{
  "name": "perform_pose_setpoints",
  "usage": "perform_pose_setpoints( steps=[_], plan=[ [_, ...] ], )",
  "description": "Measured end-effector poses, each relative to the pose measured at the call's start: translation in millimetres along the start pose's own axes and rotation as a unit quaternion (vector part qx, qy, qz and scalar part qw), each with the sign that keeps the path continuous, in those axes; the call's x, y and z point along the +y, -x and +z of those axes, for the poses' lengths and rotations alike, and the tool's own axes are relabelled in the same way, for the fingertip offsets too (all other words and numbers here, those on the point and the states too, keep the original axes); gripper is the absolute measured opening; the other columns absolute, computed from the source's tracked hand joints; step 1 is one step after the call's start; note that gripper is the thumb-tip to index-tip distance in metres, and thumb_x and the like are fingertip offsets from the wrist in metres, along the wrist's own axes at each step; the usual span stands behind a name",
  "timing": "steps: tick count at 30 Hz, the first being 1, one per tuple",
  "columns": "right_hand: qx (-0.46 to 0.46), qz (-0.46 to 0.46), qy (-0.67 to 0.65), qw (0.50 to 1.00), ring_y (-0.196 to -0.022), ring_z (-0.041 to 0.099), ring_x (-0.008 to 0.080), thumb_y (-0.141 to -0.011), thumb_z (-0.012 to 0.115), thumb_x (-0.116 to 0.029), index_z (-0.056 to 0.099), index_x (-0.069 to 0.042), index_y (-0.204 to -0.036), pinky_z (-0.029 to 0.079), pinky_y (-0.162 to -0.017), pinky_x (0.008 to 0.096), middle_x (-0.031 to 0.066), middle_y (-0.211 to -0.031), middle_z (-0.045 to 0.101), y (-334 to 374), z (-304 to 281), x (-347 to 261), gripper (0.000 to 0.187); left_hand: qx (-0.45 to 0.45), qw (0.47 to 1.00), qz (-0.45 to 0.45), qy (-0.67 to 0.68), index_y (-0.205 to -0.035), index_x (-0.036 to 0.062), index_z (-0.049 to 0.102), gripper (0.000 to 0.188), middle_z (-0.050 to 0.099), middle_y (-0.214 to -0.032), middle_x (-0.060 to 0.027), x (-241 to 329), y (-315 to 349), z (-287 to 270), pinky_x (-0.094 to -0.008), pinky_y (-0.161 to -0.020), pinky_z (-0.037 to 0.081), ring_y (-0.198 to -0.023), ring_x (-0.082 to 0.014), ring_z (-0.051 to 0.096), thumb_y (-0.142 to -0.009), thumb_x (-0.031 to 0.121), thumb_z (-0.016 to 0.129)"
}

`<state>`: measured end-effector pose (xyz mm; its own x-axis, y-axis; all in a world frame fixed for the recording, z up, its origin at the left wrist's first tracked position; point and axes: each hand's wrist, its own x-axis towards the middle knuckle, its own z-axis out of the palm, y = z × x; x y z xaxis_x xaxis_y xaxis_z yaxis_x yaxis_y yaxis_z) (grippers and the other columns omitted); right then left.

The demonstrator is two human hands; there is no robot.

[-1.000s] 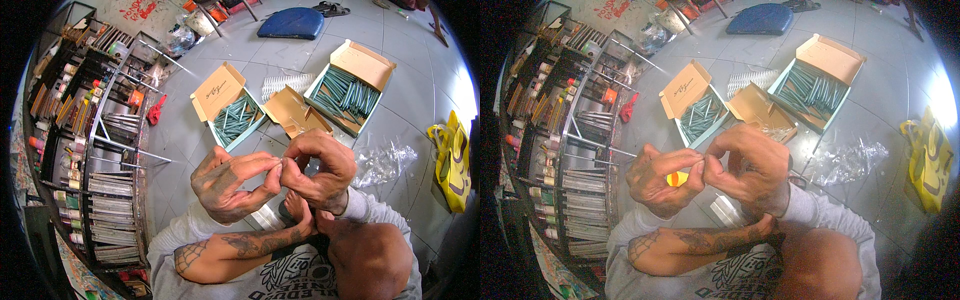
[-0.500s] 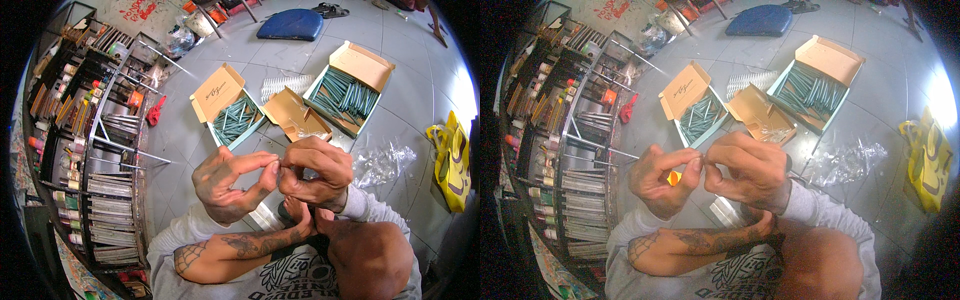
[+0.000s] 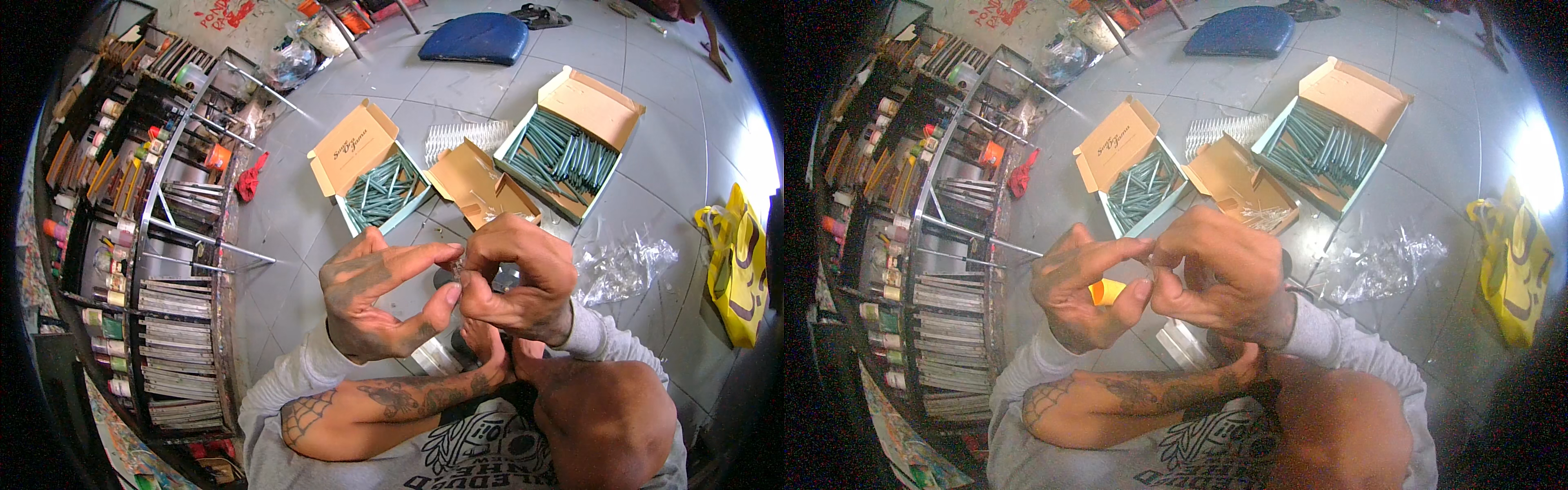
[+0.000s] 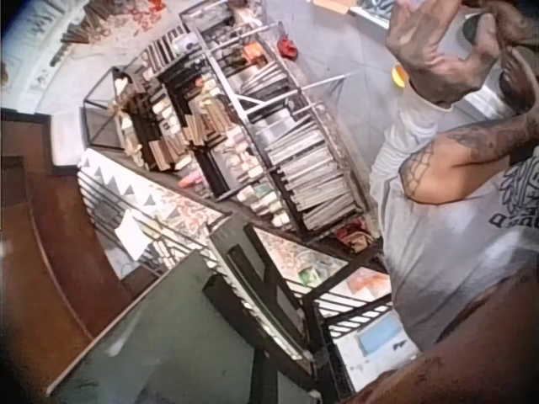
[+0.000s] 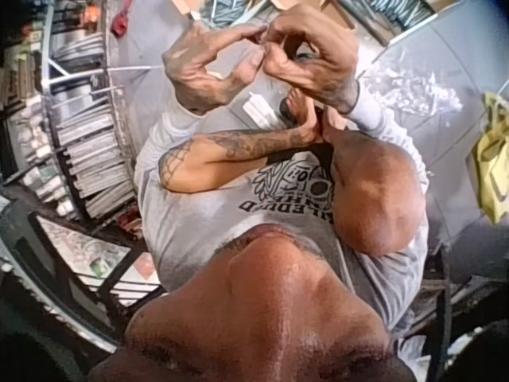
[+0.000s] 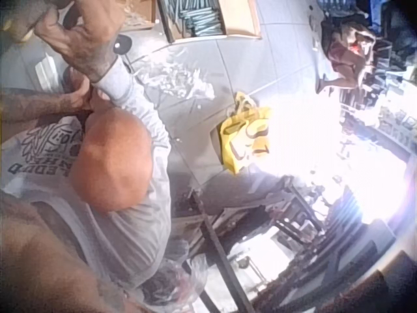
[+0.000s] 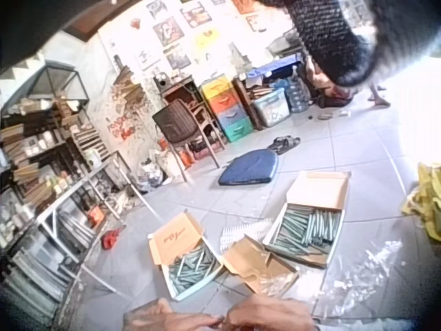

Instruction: The person inserts teal-colored pins into a clear plastic strip and a teal-colored tube by hand while sitting on the floor.

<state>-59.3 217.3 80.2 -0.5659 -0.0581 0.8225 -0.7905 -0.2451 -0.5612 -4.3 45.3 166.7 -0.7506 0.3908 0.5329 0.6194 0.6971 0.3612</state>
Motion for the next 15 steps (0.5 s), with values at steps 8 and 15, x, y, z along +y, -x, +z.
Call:
perform_pose_setpoints(
  steps=[8,15],
  plan=[
    [-0.013,0.097,-0.058,0.994,-0.061,0.058,0.0107,-0.078,0.071,-0.001,0.065,-0.003,-0.091,0.044,-0.053,0.0257,0.0041,-0.078,0.062,1.1,-4.9,-7.4,0.014,0.003,0.999,-0.031,0.014,-0.095,0.0072,0.076,0.029,0.075,-0.080,0.0000,-5.5,4.8,4.1,-0.0265,-0.061,0.041,-0.060,-0.0118,0.055,-0.066,0.009,0.084],
    [0.004,0.129,-0.066,0.989,-0.058,0.055,0.0081,-0.077,0.071,0.000,0.065,-0.003,-0.087,0.042,-0.051,0.0234,0.0031,-0.078,0.062,-2.9,-9.1,-11.0,0.013,-0.003,0.999,-0.039,0.009,-0.085,0.0098,0.076,0.018,0.074,-0.074,0.0008,-6.3,6.3,7.9,-0.0267,-0.057,0.041,-0.058,-0.0127,0.051,-0.069,0.008,0.084]
  ],
)
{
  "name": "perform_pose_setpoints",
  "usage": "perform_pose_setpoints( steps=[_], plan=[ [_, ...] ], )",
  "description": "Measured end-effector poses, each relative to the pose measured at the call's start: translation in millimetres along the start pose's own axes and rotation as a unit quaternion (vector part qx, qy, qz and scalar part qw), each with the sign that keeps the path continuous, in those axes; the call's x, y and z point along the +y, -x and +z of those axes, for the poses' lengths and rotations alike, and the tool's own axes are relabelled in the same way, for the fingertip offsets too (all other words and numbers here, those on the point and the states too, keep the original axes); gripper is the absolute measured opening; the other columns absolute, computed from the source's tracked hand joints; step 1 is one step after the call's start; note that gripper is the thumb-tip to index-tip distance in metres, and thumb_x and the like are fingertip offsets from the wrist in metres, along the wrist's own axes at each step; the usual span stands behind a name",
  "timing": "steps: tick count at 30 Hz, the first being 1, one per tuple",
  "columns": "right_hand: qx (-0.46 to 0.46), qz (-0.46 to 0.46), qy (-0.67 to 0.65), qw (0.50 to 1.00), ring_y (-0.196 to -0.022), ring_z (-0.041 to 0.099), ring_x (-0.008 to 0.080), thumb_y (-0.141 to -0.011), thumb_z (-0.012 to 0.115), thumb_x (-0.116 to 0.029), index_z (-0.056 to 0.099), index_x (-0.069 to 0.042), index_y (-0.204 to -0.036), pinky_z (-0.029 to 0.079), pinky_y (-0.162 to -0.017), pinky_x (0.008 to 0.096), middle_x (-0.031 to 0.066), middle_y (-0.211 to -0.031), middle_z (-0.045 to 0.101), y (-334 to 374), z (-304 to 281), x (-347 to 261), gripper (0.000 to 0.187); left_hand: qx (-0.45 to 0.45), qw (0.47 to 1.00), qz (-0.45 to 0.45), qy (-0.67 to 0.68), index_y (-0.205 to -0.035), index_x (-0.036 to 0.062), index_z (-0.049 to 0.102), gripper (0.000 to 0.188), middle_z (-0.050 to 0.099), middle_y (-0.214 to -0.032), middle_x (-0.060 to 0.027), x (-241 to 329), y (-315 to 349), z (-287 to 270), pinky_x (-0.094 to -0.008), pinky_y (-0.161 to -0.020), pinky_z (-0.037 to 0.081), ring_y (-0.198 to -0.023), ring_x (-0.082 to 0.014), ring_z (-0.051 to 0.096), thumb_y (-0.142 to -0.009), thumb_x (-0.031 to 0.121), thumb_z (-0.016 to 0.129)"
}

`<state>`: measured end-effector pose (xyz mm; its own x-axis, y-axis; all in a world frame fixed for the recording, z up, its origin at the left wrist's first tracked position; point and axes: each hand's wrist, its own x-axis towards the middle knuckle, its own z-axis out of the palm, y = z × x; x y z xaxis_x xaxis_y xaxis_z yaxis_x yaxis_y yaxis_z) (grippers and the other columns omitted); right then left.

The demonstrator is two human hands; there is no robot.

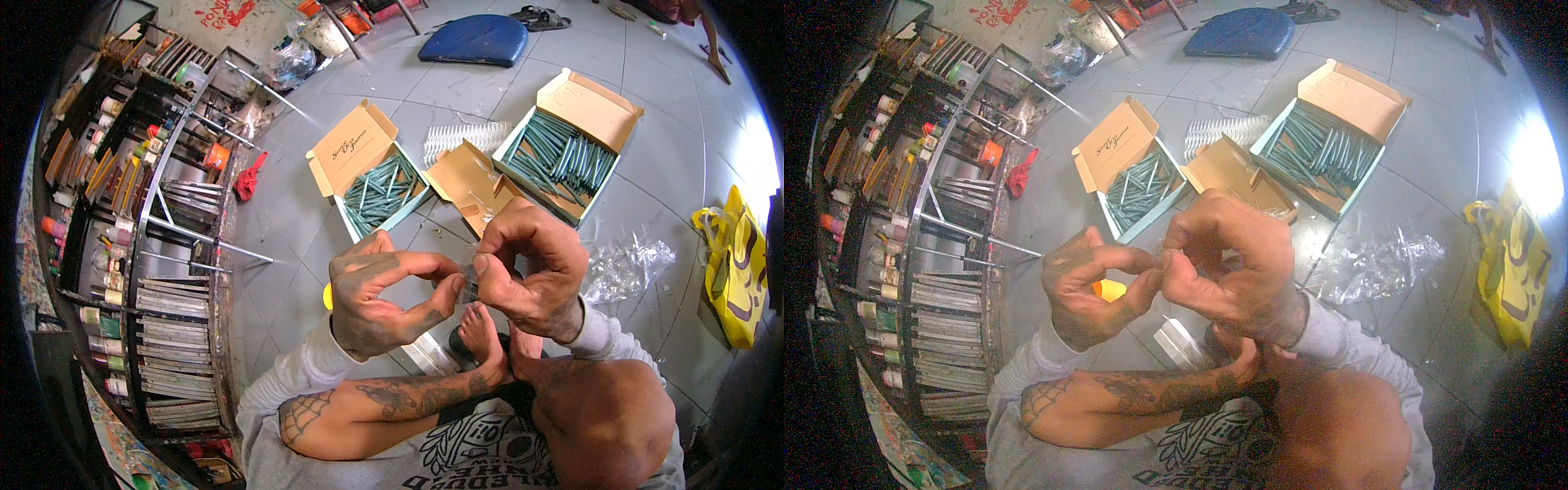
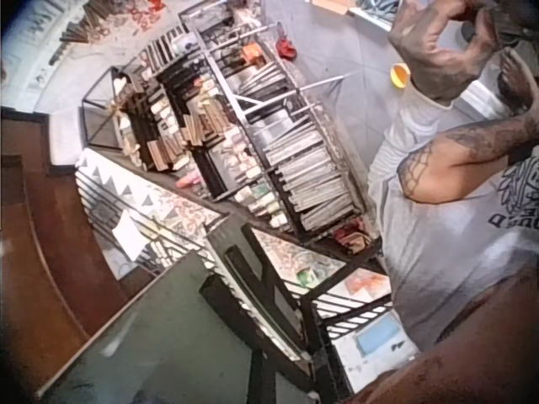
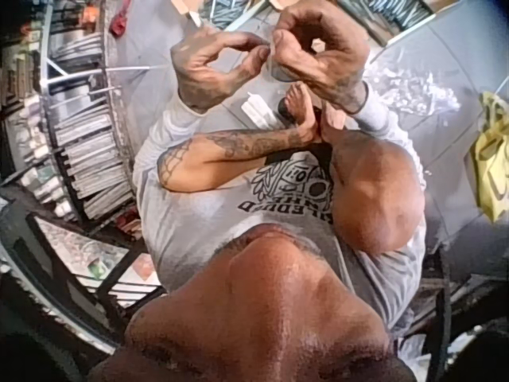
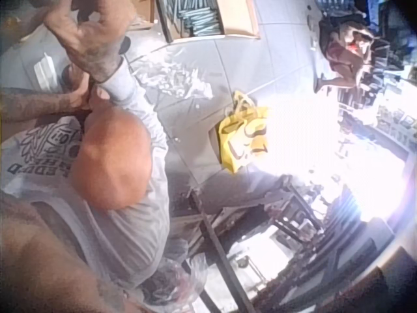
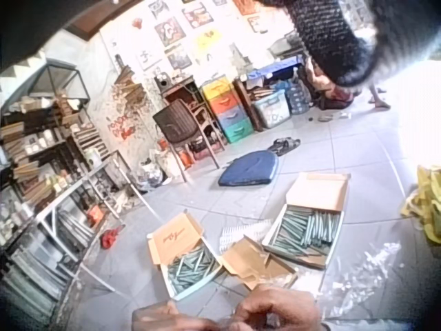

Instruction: The person inserts teal-colored pins into a clear plastic strip and a teal-colored tube by hand while sitting on the floor.

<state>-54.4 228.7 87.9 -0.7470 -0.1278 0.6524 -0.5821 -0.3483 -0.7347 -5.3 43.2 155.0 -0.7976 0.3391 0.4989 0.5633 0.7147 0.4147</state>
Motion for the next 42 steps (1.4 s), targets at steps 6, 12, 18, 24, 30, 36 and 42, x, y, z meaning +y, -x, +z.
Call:
perform_pose_setpoints(
  steps=[6,12,18,24,30,36,42],
  plan=[
    [0.029,0.000,-0.006,1.000,-0.056,0.055,0.0081,-0.076,0.073,0.000,0.064,-0.003,-0.088,0.042,-0.049,0.0227,0.0038,-0.079,0.063,1.5,3.2,2.8,0.015,0.022,1.000,0.007,0.018,-0.083,0.0092,0.076,0.016,0.073,-0.073,0.0001,-5.7,3.1,3.4,-0.0284,-0.056,0.041,-0.057,-0.0136,0.051,-0.069,0.006,0.083],
    [-0.003,-0.005,0.054,0.999,-0.055,0.055,0.0089,-0.075,0.075,-0.001,0.063,-0.003,-0.088,0.042,-0.047,0.0237,0.0048,-0.077,0.062,-1.5,-1.8,-6.5,0.017,0.035,0.998,0.041,-0.012,-0.080,0.0101,0.074,0.014,0.071,-0.070,0.0005,-5.7,0.9,4.6,-0.0290,-0.054,0.038,-0.053,-0.0150,0.045,-0.069,0.006,0.082],
    [0.011,-0.043,0.062,0.997,-0.055,0.053,0.0077,-0.075,0.071,-0.001,0.061,-0.002,-0.088,0.040,-0.048,0.0223,0.0034,-0.076,0.060,-3.6,-9.8,-0.9,0.017,0.015,0.996,0.080,-0.045,-0.079,0.0102,0.073,0.014,0.068,-0.067,0.0007,-8.3,0.9,5.4,-0.0288,-0.054,0.035,-0.050,-0.0159,0.040,-0.070,0.007,0.082],
    [0.015,0.198,-0.093,0.976,-0.071,0.059,0.0066,-0.086,0.071,-0.006,0.060,-0.001,-0.102,0.047,-0.065,0.0235,0.0010,-0.084,0.061,7.5,-9.2,-3.9,0.020,0.043,0.998,0.044,-0.025,-0.084,0.0086,0.074,0.007,0.071,-0.071,-0.0010,-6.9,2.1,1.9,-0.0299,-0.057,0.038,-0.056,-0.0147,0.057,-0.078,0.008,0.078],
    [-0.050,0.196,-0.188,0.961,-0.095,0.063,0.0121,-0.092,0.072,-0.007,0.067,0.001,-0.108,0.052,-0.080,0.0282,0.0080,-0.106,0.066,8.5,5.5,1.7,0.019,0.060,0.996,0.046,-0.049,-0.087,0.0080,0.074,0.004,0.073,-0.075,-0.0022,-2.6,-1.2,1.0,-0.0296,-0.058,0.040,-0.058,-0.0145,0.060,-0.083,0.009,0.075],
    [-0.045,0.160,-0.119,0.979,-0.091,0.064,0.0133,-0.091,0.072,-0.006,0.071,0.002,-0.100,0.051,-0.076,0.0276,0.0094,-0.099,0.068,7.9,6.3,2.7,0.012,0.038,0.994,0.052,-0.094,-0.087,0.0077,0.073,0.008,0.073,-0.077,-0.0024,-4.4,0.8,-3.8,-0.0275,-0.056,0.042,-0.058,-0.0171,0.059,-0.081,0.012,0.077],
    [-0.026,0.114,-0.019,0.993,-0.075,0.065,0.0142,-0.088,0.073,-0.006,0.072,0.001,-0.093,0.050,-0.065,0.0278,0.0098,-0.087,0.069,4.6,10.5,-4.6,0.009,0.087,0.995,-0.045,0.013,-0.090,0.0089,0.074,0.009,0.069,-0.080,0.0019,3.1,-1.1,-4.2,-0.0243,-0.047,0.029,-0.054,-0.0057,0.038,-0.082,0.013,0.075]
  ],
)
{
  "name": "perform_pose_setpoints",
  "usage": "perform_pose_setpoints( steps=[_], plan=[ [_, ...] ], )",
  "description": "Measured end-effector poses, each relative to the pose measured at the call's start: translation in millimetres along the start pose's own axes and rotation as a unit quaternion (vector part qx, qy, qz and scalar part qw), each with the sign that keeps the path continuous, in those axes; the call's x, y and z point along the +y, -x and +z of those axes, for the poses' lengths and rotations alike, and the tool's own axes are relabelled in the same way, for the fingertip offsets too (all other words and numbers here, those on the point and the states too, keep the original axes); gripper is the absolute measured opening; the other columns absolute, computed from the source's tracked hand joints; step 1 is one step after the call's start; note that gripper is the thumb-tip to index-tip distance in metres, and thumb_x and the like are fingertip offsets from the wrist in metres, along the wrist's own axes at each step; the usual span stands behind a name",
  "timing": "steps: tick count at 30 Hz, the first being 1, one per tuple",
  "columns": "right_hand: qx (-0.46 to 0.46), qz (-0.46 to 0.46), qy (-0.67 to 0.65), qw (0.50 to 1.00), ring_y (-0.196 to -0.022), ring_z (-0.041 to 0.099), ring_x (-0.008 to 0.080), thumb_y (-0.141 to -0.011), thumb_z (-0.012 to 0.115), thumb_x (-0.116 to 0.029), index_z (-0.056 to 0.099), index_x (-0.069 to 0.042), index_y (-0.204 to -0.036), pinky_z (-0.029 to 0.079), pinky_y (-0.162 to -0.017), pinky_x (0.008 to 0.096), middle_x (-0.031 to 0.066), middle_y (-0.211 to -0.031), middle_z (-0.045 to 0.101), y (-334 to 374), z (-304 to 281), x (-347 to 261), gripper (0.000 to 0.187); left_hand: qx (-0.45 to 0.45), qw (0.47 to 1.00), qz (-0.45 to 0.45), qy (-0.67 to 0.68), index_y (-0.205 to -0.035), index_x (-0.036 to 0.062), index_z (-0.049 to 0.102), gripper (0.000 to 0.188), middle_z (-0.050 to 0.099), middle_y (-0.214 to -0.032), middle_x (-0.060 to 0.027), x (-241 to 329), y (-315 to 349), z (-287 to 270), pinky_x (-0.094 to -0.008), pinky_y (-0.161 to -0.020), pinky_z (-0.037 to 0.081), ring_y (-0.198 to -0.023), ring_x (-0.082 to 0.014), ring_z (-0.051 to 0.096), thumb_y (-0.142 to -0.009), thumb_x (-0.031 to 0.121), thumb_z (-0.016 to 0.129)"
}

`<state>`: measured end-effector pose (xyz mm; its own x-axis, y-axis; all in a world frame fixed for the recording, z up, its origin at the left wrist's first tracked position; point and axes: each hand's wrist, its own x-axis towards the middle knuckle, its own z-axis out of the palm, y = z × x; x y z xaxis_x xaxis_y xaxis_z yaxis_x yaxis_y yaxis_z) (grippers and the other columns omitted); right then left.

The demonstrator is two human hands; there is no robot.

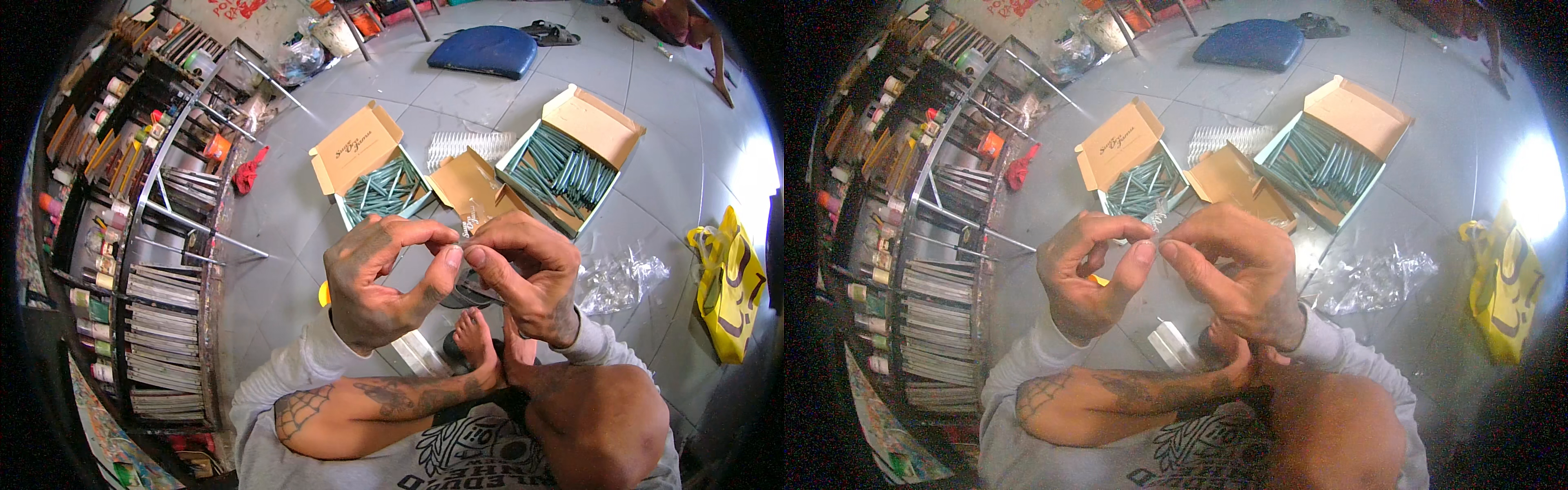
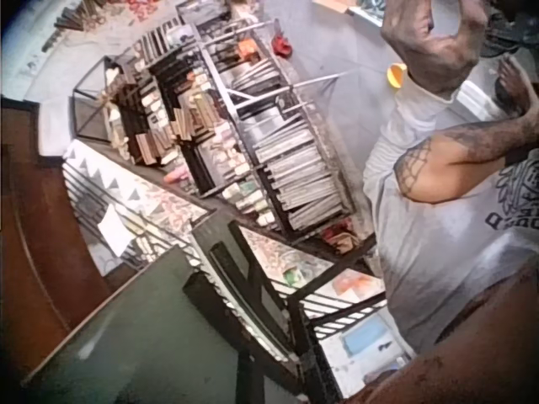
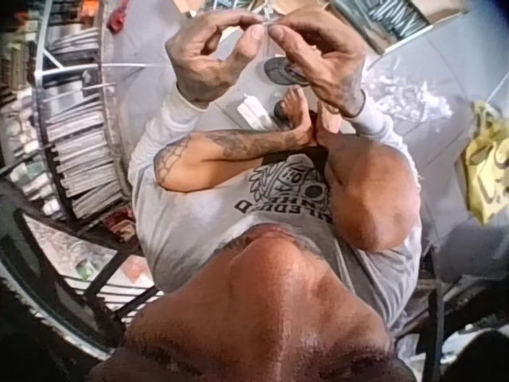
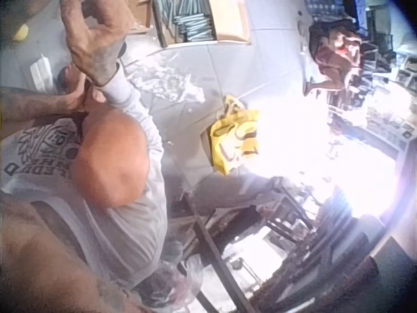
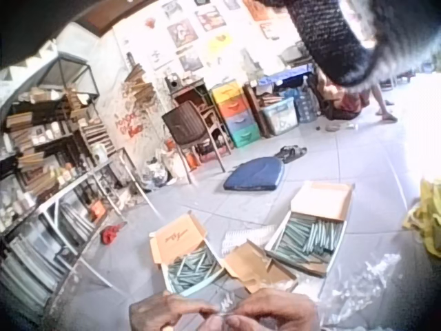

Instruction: The person inserts teal-colored pins into a clear plastic strip and a teal-colored tube by hand while sitting on the floor.

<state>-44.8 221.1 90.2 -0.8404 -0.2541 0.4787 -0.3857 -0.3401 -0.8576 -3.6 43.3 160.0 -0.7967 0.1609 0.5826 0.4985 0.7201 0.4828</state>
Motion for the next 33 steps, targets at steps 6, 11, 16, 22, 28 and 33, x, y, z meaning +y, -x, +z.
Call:
perform_pose_setpoints(
  steps=[6,11,16,22,28,33],
  plan=[
    [-0.019,-0.043,0.044,0.998,-0.072,0.065,0.0148,-0.087,0.073,-0.006,0.071,0.002,-0.092,0.051,-0.064,0.0282,0.0102,-0.086,0.069,-1.8,-2.6,4.0,0.010,0.001,0.999,-0.012,0.049,-0.089,0.0065,0.074,0.009,0.068,-0.080,0.0012,-5.5,4.5,3.3,-0.0245,-0.049,0.030,-0.056,-0.0061,0.040,-0.082,0.012,0.076],
    [0.001,0.074,-0.047,0.996,-0.079,0.066,0.0127,-0.089,0.074,-0.011,0.068,0.002,-0.095,0.053,-0.070,0.0271,0.0085,-0.088,0.069,1.5,0.4,14.0,0.016,-0.013,1.000,-0.002,0.018,-0.088,0.0026,0.073,0.009,0.066,-0.078,-0.0025,-20.1,8.5,14.4,-0.0285,-0.062,0.040,-0.070,-0.0135,0.050,-0.083,0.010,0.074],
    [0.038,0.174,-0.154,0.972,-0.079,0.063,0.0089,-0.094,0.072,-0.015,0.066,0.001,-0.101,0.051,-0.071,0.0241,0.0030,-0.090,0.069,7.5,-11.7,34.6,0.018,-0.060,0.997,0.054,-0.010,-0.087,0.0046,0.074,0.009,0.069,-0.075,-0.0021,-26.5,-5.5,33.7,-0.0317,-0.065,0.040,-0.067,-0.0160,0.058,-0.079,0.002,0.076],
    [0.115,0.223,-0.136,0.959,-0.080,0.063,0.0093,-0.094,0.071,-0.014,0.069,0.001,-0.103,0.051,-0.072,0.0248,0.0038,-0.090,0.070,14.2,-50.5,64.3,0.017,-0.087,0.994,0.011,0.067,-0.089,0.0043,0.074,0.009,0.071,-0.079,-0.0030,-58.2,-16.8,99.5,-0.0296,-0.062,0.041,-0.065,-0.0152,0.056,-0.080,0.005,0.076],
    [0.295,0.104,-0.040,0.949,-0.083,0.068,0.0172,-0.095,0.067,-0.009,0.068,0.001,-0.103,0.055,-0.078,0.0317,0.0089,-0.092,0.070,33.6,-130.1,130.3,0.012,-0.235,0.943,-0.166,0.170,-0.092,0.0068,0.076,0.024,0.071,-0.077,-0.0032,-137.6,-43.3,235.3,-0.0293,-0.065,0.049,-0.070,-0.0205,0.063,-0.090,0.030,0.070],
    [0.397,0.115,-0.043,0.910,-0.086,0.067,0.0224,-0.098,0.064,-0.014,0.064,-0.002,-0.105,0.055,-0.082,0.0390,0.0085,-0.093,0.067,49.4,-204.4,144.3,0.014,-0.192,0.974,0.060,-0.105,-0.102,0.0176,0.077,0.022,0.073,-0.098,-0.0011,-260.7,-50.0,393.0,-0.0435,-0.086,0.050,-0.094,-0.0281,0.064,-0.082,0.015,0.069]
  ],
)
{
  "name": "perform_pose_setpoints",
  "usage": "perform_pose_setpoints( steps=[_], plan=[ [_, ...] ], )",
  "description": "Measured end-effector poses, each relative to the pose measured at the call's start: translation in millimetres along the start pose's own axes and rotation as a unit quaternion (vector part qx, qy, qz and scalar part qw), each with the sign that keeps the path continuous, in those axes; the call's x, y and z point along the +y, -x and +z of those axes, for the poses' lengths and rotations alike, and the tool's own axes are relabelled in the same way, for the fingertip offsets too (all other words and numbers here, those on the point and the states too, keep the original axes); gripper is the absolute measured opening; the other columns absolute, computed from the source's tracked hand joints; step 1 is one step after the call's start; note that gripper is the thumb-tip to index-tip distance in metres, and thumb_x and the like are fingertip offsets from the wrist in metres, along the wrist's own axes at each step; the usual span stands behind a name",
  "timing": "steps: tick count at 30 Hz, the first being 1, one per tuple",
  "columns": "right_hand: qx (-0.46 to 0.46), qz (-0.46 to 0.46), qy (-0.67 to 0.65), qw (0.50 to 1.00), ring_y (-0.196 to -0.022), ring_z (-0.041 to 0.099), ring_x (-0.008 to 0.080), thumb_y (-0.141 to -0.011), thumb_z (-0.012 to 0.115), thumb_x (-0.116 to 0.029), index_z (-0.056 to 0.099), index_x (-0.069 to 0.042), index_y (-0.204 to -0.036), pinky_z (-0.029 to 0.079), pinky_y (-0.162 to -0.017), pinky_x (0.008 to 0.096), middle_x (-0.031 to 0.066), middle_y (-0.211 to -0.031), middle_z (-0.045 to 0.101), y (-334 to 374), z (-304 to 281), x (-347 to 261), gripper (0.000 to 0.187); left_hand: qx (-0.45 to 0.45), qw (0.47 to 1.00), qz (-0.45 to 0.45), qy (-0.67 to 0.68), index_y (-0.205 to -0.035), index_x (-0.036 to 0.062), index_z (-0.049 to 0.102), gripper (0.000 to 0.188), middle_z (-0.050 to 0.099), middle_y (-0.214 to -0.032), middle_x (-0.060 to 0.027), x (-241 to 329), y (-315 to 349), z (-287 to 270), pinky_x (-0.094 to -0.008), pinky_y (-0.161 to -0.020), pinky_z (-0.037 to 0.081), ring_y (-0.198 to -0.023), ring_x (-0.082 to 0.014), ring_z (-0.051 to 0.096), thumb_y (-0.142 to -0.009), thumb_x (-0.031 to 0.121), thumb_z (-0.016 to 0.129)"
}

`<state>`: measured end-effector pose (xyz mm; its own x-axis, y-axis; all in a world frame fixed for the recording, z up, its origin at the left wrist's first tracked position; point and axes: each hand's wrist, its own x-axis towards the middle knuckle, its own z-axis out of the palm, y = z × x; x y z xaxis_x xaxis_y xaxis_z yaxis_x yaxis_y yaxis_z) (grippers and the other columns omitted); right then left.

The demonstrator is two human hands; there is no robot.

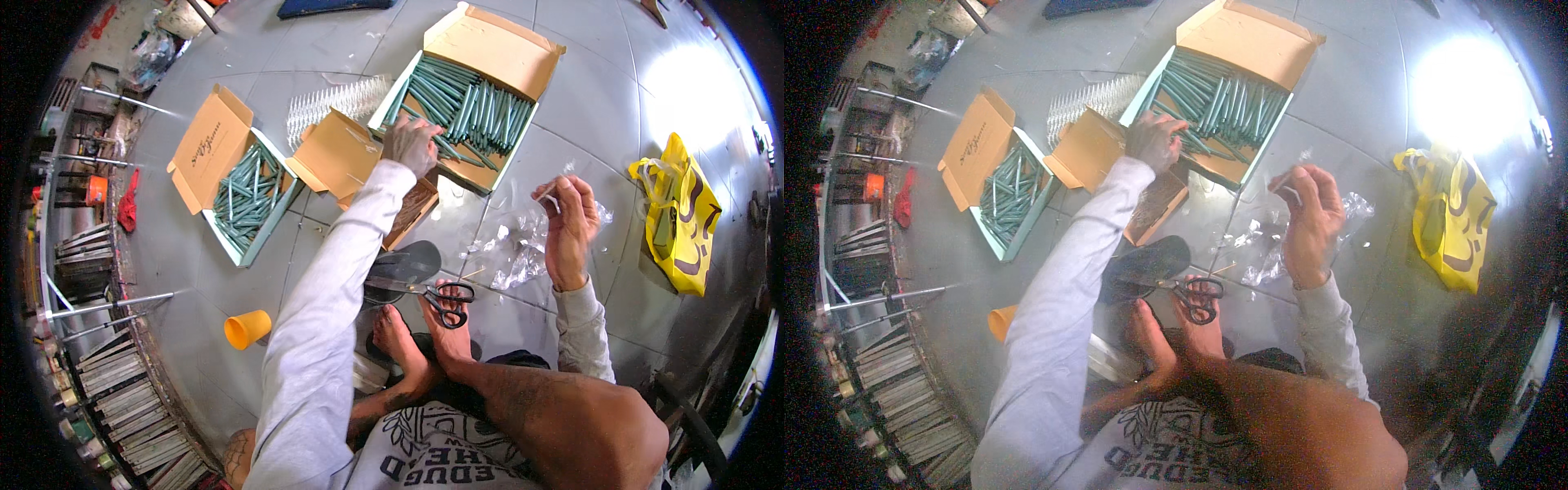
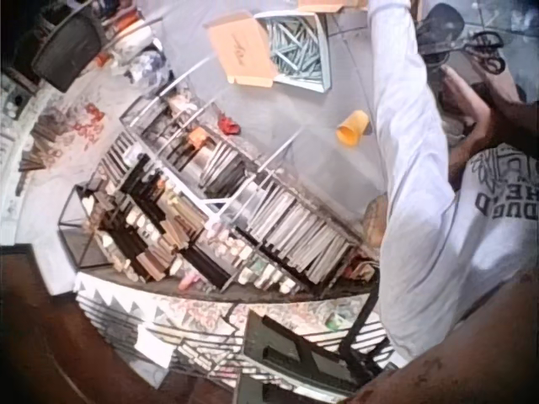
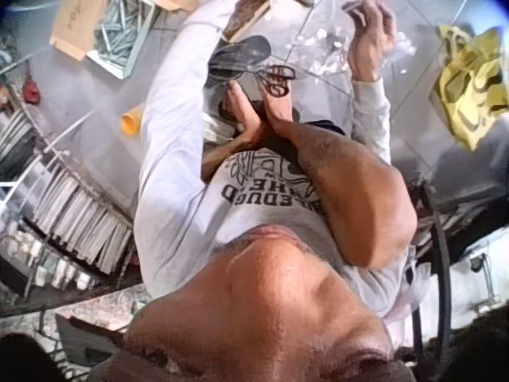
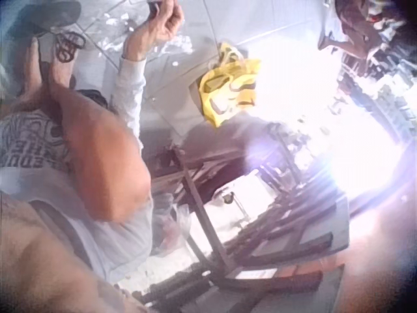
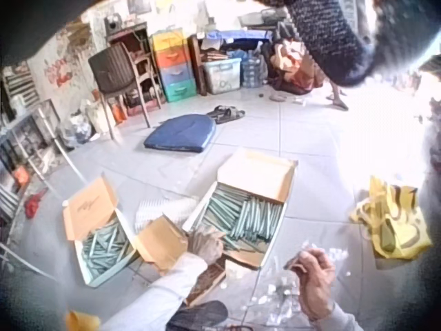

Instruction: The person inserts teal-colored pins into a clear plastic strip and a teal-colored tube by hand while sitting on the floor.

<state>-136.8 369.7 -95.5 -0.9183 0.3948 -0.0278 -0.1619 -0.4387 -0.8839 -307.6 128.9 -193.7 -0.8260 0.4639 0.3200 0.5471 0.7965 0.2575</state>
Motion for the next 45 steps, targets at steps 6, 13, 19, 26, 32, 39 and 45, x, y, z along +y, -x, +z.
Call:
perform_pose_setpoints(
  steps=[6,13,19,26,32,39,45],
  plan=[
    [0.043,0.039,0.030,0.998,-0.092,0.065,0.0205,-0.100,0.062,-0.016,0.061,-0.006,-0.104,0.055,-0.081,0.0382,0.0080,-0.095,0.065,5.1,-22.4,10.5,0.012,-0.158,0.979,0.049,-0.123,-0.104,0.0258,0.076,0.024,0.066,-0.106,0.0015,-12.5,-29.4,44.0,-0.0444,-0.095,0.045,-0.112,-0.0222,0.057,-0.081,0.022,0.075],
    [0.036,0.051,0.023,0.998,-0.099,0.065,0.0223,-0.102,0.059,-0.018,0.057,-0.005,-0.105,0.056,-0.083,0.0390,0.0113,-0.108,0.066,4.6,-9.3,21.1,0.013,-0.162,0.985,0.051,0.009,-0.104,0.0279,0.078,0.022,0.075,-0.102,-0.0024,-41.7,-28.6,13.2,-0.0379,-0.078,0.054,-0.091,-0.0253,0.069,-0.085,0.039,0.072],
    [-0.017,-0.026,0.029,0.999,-0.102,0.066,0.0249,-0.108,0.045,-0.019,0.046,-0.007,-0.113,0.055,-0.087,0.0374,0.0186,-0.118,0.064,-8.7,20.3,20.0,0.013,0.110,0.748,-0.275,0.594,-0.113,-0.0002,0.068,0.039,0.074,-0.102,-0.0080,55.1,-17.4,-72.7,-0.0269,-0.068,0.056,-0.089,-0.0153,0.071,-0.095,0.034,0.069],
    [-0.035,-0.235,0.104,0.966,-0.092,0.062,0.0169,-0.107,0.049,-0.017,0.044,-0.003,-0.118,0.050,-0.085,0.0306,0.0159,-0.109,0.064,-4.0,68.5,-17.3,0.019,0.196,0.623,-0.317,0.688,-0.115,0.0000,0.061,0.034,0.071,-0.109,-0.0137,169.5,29.7,-153.9,-0.0291,-0.073,0.061,-0.090,-0.0195,0.072,-0.097,0.028,0.068],
    [-0.022,-0.393,0.276,0.877,-0.072,0.065,0.0230,-0.101,0.059,-0.010,0.049,-0.001,-0.114,0.052,-0.065,0.0372,0.0149,-0.088,0.064,0.1,65.9,-30.8,0.019,0.207,0.584,-0.319,0.717,-0.118,0.0000,0.059,0.031,0.070,-0.112,-0.0168,211.0,52.2,-177.9,-0.0316,-0.081,0.062,-0.098,-0.0223,0.072,-0.099,0.024,0.065],
    [-0.081,-0.429,0.273,0.857,-0.069,0.068,0.0211,-0.099,0.061,-0.006,0.049,-0.001,-0.115,0.054,-0.061,0.0319,0.0102,-0.083,0.064,11.6,71.1,-48.8,0.021,0.205,0.541,-0.246,0.778,-0.123,-0.0022,0.054,0.030,0.068,-0.113,-0.0179,223.7,69.5,-187.2,-0.0350,-0.093,0.059,-0.104,-0.0251,0.070,-0.102,0.019,0.059],
    [-0.088,-0.132,0.079,0.984,-0.054,0.044,0.0063,-0.105,0.054,-0.014,0.044,-0.004,-0.115,0.036,-0.048,0.0222,-0.0017,-0.069,0.050,41.5,94.7,-65.6,0.017,0.193,0.642,-0.111,0.734,-0.115,-0.0027,0.054,0.021,0.067,-0.107,-0.0141,207.4,78.9,-193.8,-0.0379,-0.101,0.050,-0.105,-0.0240,0.067,-0.103,0.015,0.056]
  ],
)
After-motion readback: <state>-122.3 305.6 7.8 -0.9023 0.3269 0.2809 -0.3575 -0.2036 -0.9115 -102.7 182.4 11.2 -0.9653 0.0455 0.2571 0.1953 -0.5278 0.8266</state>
